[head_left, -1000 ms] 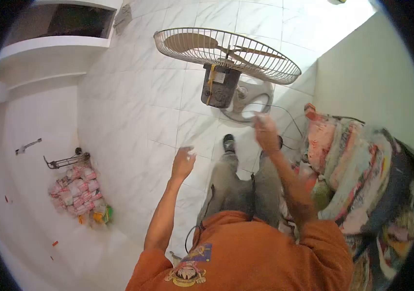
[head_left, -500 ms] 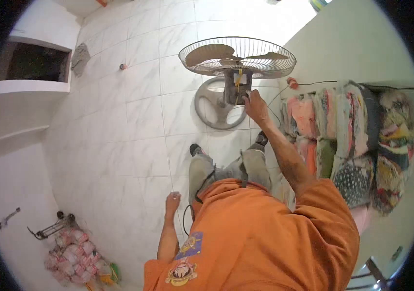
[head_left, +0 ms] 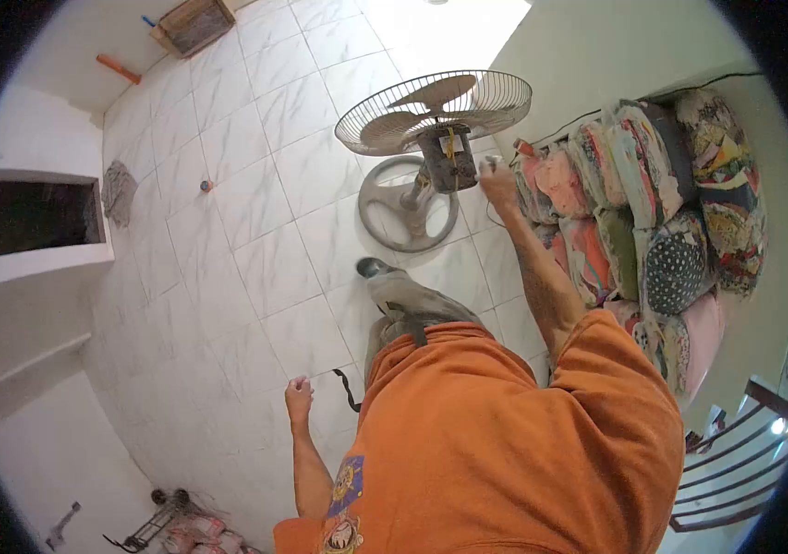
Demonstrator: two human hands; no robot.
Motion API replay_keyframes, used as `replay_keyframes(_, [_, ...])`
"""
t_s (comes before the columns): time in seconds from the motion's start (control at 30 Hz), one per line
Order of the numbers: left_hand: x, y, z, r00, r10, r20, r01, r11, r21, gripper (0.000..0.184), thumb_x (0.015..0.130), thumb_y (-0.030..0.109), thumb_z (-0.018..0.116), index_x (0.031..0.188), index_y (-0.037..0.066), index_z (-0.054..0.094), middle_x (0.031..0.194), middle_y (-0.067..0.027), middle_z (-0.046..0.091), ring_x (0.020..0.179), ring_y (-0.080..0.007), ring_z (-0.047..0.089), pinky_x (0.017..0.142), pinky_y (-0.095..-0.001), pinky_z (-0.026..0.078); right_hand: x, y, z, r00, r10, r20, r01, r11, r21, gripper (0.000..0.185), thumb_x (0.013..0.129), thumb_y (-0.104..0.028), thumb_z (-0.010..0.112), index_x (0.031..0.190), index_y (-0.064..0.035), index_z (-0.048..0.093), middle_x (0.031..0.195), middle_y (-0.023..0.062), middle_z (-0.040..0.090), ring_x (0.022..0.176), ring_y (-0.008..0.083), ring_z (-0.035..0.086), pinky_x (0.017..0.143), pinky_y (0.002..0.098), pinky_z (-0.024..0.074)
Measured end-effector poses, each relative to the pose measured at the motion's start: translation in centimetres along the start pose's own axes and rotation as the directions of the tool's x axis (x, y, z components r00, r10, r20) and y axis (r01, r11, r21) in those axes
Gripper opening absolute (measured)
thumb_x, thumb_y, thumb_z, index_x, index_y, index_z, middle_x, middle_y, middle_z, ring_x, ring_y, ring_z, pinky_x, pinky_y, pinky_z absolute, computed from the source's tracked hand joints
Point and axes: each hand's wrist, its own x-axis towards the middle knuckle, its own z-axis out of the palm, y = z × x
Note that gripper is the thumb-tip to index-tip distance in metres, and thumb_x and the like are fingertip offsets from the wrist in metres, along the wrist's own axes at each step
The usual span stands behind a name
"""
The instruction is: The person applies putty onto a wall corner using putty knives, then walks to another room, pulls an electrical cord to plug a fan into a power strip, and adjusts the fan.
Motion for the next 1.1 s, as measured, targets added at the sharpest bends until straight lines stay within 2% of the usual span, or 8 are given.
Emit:
replay_keyframes(0.03, [0.7, 0.6, -0.5, 1.0, 0.009, 0.014, -0.009, 1.0, 0.0, 0.031, 0.09, 0.023, 0.057, 0.112, 0.001, 0.058, 0.095, -0.0084, 0.063, 0.076, -0.016, 0.063, 0.061, -0.0279, 0.052, 0.2, -0.9, -0.7, 0.988, 0.152, 0.007, -0.15, 0.961, 0.234, 0.038, 0.091, -0.02, 0.054, 0.116, 0.0073, 0.045, 0.096, 0.0237, 0.06, 0.083, 0.0345, 0.063, 0.074, 0.0407, 0.0538])
replay_keyframes(0.1, [2.0, 1.8, -1.6, 0.999, 0.016, 0.041, -0.016, 1.0, -0.003, 0.032, 0.091, 0.024, 0.056, 0.112, 0.001, 0.058, 0.096, -0.0084, 0.063, 0.077, -0.0165, 0.064, 0.061, -0.028, 0.052, 1.1, -3.7, -1.6, 0.864, 0.452, 0.222, -0.363, 0.252, 0.897, 0.038, 0.093, -0.02, 0.051, 0.12, 0.0063, 0.042, 0.096, 0.0227, 0.06, 0.083, 0.0318, 0.064, 0.073, 0.0405, 0.0548])
replay_keyframes(0.27, [7.2, 5.2, -6.3, 0.998, -0.003, 0.068, 0.0, 0.999, 0.042, 0.03, 0.091, 0.022, 0.056, 0.11, 0.0, 0.058, 0.087, -0.0078, 0.064, 0.068, -0.0153, 0.063, 0.057, -0.0275, 0.051, 4.9, -8.8, 0.9, 0.653, 0.629, 0.422, -0.426, -0.156, 0.891, 0.034, 0.099, -0.032, 0.038, 0.115, -0.003, 0.046, 0.099, 0.021, 0.06, 0.084, 0.0308, 0.063, 0.071, 0.0396, 0.0543])
replay_keyframes(0.5, [14.1, 18.0, -9.9, 0.864, 0.504, 0.013, -0.482, 0.817, 0.316, 0.031, 0.087, 0.015, 0.058, 0.113, -0.002, 0.056, 0.09, -0.0137, 0.062, 0.077, -0.0236, 0.063, 0.069, -0.033, 0.052, 7.0, -9.8, 3.3, 0.618, 0.775, 0.131, -0.255, 0.04, 0.966, 0.034, 0.093, -0.035, 0.052, 0.102, -0.0032, 0.05, 0.075, 0.009, 0.059, 0.058, 0.0187, 0.056, 0.049, 0.0318, 0.0424])
replay_keyframes(0.63, [11.1, 41.4, -5.3, 0.689, 0.715, 0.12, -0.721, 0.657, 0.222, 0.033, 0.087, 0.01, 0.055, 0.118, -0.001, 0.054, 0.111, -0.0191, 0.055, 0.098, -0.0296, 0.058, 0.084, -0.0354, 0.048, 8.0, -9.3, 3.2, 0.484, 0.858, 0.173, -0.416, 0.051, 0.908, 0.028, 0.09, -0.032, 0.055, 0.083, -0.0055, 0.053, 0.065, 0.0046, 0.052, 0.051, 0.0159, 0.049, 0.043, 0.0299, 0.0371])
replay_keyframes(0.67, [12.0, 45.7, -3.7, 0.282, 0.924, 0.257, -0.88, 0.142, 0.453, 0.033, 0.088, 0.009, 0.054, 0.119, -0.001, 0.053, 0.116, -0.0191, 0.052, 0.103, -0.0324, 0.055, 0.09, -0.0382, 0.046, 7.9, -11.4, 2.4, 0.518, 0.836, 0.178, -0.353, 0.02, 0.935, 0.027, 0.09, -0.03, 0.056, 0.08, -0.0057, 0.053, 0.064, 0.0045, 0.051, 0.05, 0.0154, 0.048, 0.042, 0.0297, 0.0363])
replay_keyframes(0.9, [8.0, 61.6, 13.5, -0.287, 0.766, 0.575, -0.862, -0.468, 0.193, 0.067, 0.088, 0.019, 0.056, 0.145, 0.004, 0.024, 0.146, -0.024, 0.021, 0.134, -0.0405, 0.025, 0.112, -0.0462, 0.023, 9.2, -11.6, 3.1, 0.365, 0.918, 0.153, -0.432, 0.021, 0.902, 0.027, 0.087, -0.021, 0.065, 0.086, 0.006, 0.059, 0.077, 0.0125, 0.059, 0.057, 0.0192, 0.056, 0.043, 0.0333, 0.043])
replay_keyframes(1.1, [8.0, 64.4, 17.1, -0.413, 0.649, 0.639, -0.799, -0.595, 0.087, 0.072, 0.088, 0.015, 0.05, 0.148, 0.004, 0.011, 0.151, -0.0232, 0.009, 0.14, -0.0428, 0.012, 0.112, -0.0535, 0.019, 6.6, -5.1, 5.6, 0.397, 0.918, -0.018, -0.188, 0.1, 0.977, 0.03, 0.088, -0.021, 0.063, 0.089, 0.009, 0.059, 0.083, 0.0128, 0.061, 0.059, 0.0196, 0.057, 0.044, 0.0323, 0.0436])
